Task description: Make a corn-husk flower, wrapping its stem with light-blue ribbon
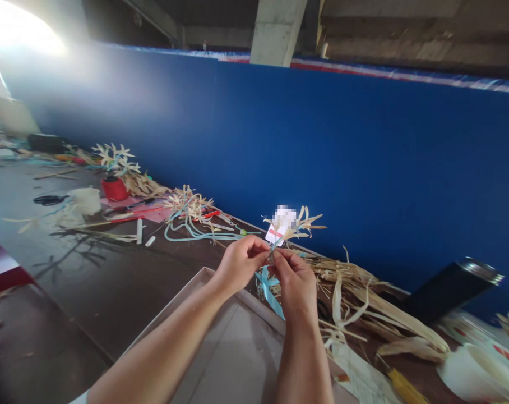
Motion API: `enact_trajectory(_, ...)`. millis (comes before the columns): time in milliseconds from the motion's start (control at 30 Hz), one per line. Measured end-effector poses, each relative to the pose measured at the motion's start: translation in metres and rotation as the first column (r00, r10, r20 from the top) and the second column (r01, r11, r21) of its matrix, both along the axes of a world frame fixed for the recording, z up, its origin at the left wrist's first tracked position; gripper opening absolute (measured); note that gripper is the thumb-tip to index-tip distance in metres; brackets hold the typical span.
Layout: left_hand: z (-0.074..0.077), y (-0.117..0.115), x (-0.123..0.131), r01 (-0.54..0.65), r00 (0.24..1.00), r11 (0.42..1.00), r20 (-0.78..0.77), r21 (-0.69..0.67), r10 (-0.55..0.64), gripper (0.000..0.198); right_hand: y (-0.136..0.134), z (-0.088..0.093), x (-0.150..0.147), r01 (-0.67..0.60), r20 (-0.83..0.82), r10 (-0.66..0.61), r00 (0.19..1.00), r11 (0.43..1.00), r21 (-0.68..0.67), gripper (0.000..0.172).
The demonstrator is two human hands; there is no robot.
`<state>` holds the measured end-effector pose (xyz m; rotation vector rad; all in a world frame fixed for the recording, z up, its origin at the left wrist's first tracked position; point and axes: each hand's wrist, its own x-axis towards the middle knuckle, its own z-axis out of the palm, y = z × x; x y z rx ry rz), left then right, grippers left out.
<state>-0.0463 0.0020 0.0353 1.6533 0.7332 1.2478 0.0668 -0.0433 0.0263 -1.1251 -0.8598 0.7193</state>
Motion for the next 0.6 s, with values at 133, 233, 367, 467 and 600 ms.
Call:
enact_trajectory(133,0.0041,-0.0043,-0.0026,-0.011,1.000,0.999,-0.001,0.050,0.012,0.011,-0.0022,0.0009,-0.0021,-0.067,-0.093,0.070,0.993,0.997,0.034,0.022)
enact_trajectory(233,0.0042,-0.0063,-0.0027,-0.055,0.998,0.993,-0.033,0.109,0.058,0.013,-0.0035,0.0031,-0.0032,-0.090,-0.098,0.096,0.991,0.994,0.059,0.021)
enact_trajectory(367,0.0030,-0.0083,-0.0008,-0.119,0.988,0.976,-0.073,0.182,0.134,0.018,-0.0026,0.0044,-0.0038,-0.086,-0.091,0.088,0.992,0.996,0.028,0.019)
enact_trajectory(467,0.0022,-0.0095,0.0003,-0.134,0.984,0.965,-0.084,0.226,0.156,0.019,-0.0008,0.0028,-0.0025,-0.060,-0.060,0.060,0.996,0.998,0.011,0.021)
enact_trajectory(600,0.0007,-0.0111,0.0012,-0.136,0.982,0.959,-0.094,0.250,0.163,0.020,-0.0005,0.0025,-0.0009,-0.064,-0.027,0.064,0.998,0.998,0.015,0.021)
